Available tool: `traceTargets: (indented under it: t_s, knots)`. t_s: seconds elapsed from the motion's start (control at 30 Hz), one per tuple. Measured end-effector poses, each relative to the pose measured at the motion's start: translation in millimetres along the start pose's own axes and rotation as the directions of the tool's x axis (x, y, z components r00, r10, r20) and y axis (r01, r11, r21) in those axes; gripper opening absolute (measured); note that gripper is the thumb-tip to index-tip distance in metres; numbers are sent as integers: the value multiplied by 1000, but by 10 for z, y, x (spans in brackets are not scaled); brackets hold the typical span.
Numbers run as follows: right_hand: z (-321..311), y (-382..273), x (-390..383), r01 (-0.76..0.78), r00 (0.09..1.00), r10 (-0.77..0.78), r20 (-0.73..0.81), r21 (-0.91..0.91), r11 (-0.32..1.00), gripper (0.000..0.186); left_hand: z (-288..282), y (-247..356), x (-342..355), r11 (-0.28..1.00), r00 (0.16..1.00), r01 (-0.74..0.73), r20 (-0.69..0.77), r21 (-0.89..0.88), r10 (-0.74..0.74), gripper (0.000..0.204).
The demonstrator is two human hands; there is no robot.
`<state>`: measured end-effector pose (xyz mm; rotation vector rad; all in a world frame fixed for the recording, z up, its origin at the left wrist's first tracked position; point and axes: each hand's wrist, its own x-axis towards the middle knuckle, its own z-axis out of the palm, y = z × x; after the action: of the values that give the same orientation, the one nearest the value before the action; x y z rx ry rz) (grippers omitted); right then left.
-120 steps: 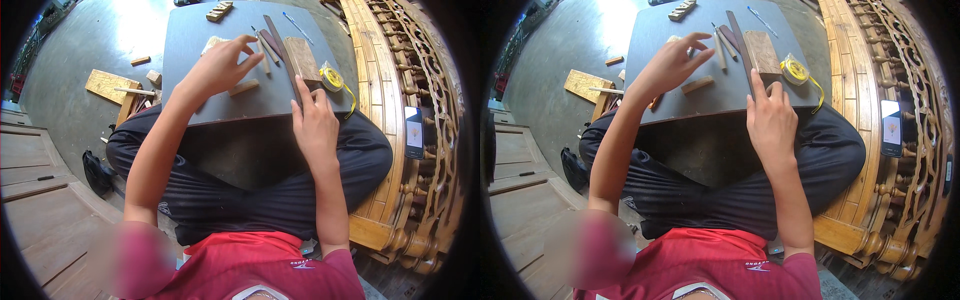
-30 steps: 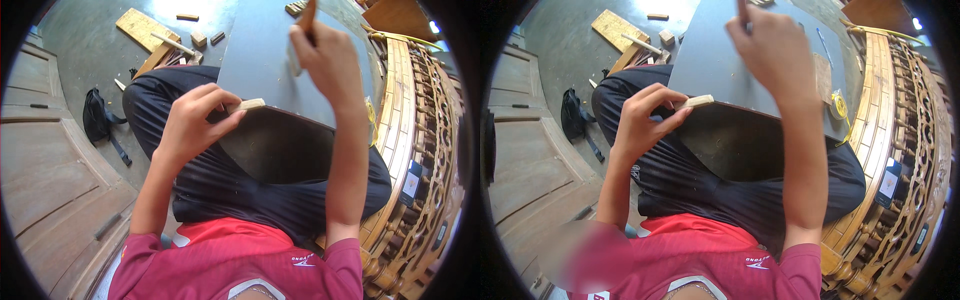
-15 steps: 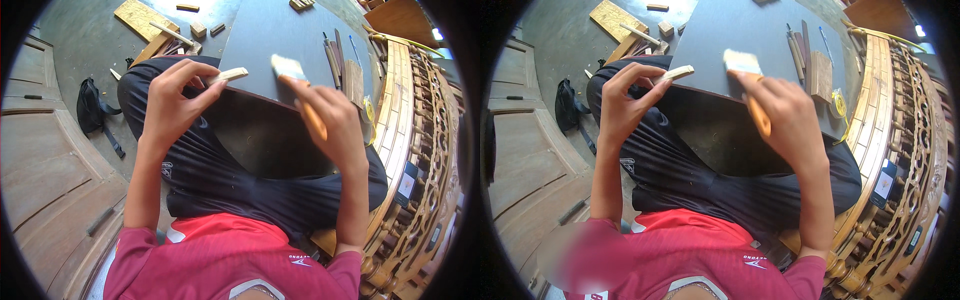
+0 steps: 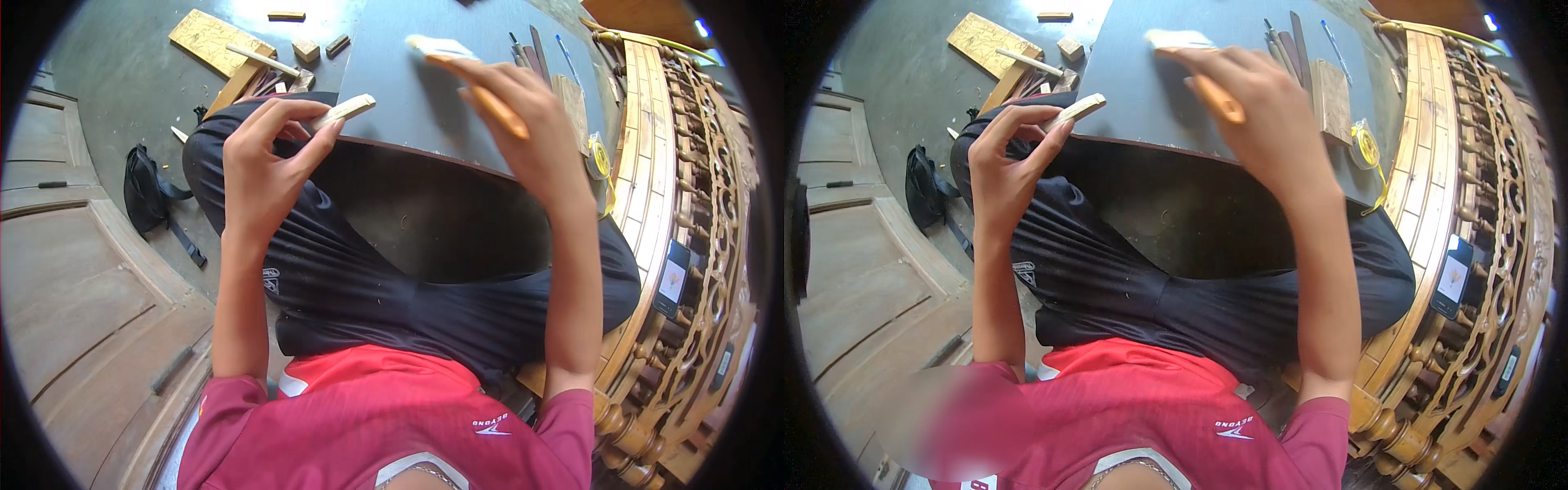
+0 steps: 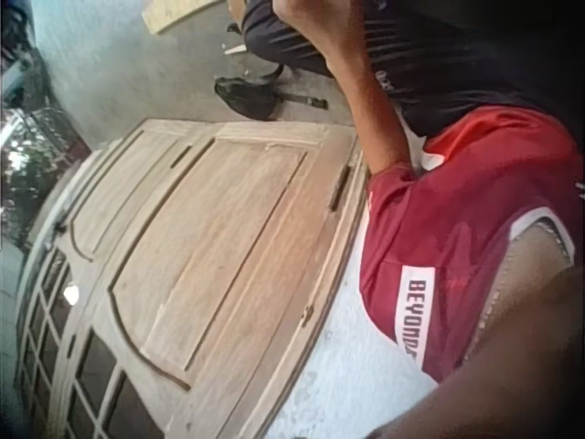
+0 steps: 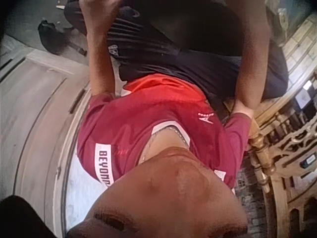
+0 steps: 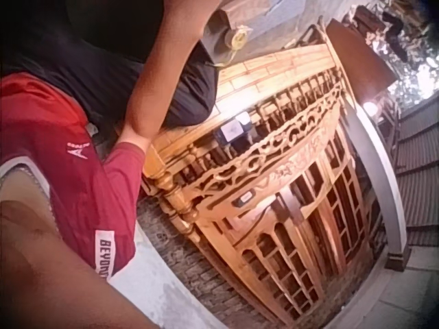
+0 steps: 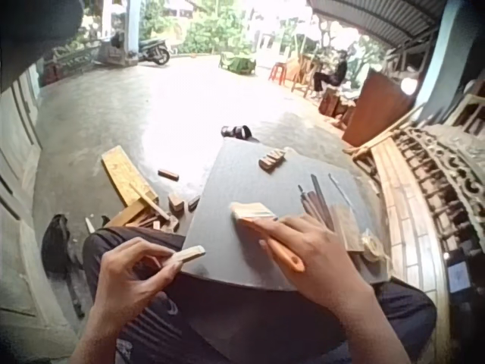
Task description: Inspecting, cleaning, measuring, and preparing small wooden letters and components at a workshop station.
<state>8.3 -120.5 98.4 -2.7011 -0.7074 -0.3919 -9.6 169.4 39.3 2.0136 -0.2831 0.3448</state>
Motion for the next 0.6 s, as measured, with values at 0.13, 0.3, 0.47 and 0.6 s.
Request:
traceTargets:
  t_s: [0.13,0.3,0.47,0.6]
  knots:
    - [106,-240,-101,127,990,-124,67,-35,991,46,-38,-53,-12,1000,999,21,-42,1,-21,21]
    - [-352,-648,-552,83,960,-85,267,19,996,49,-24,-106,-5,999,998,36,-53,-26,-37,21]
    - [-744,-748,-799,-18,947,37,320,-64,998,46,100,-63,18,998,999,-15,-41,-66,12,20]
    - [-605,-503,-707,-40,989,52,141,-84,996,45,147,42,12,998,999,-41,5,-46,42,20]
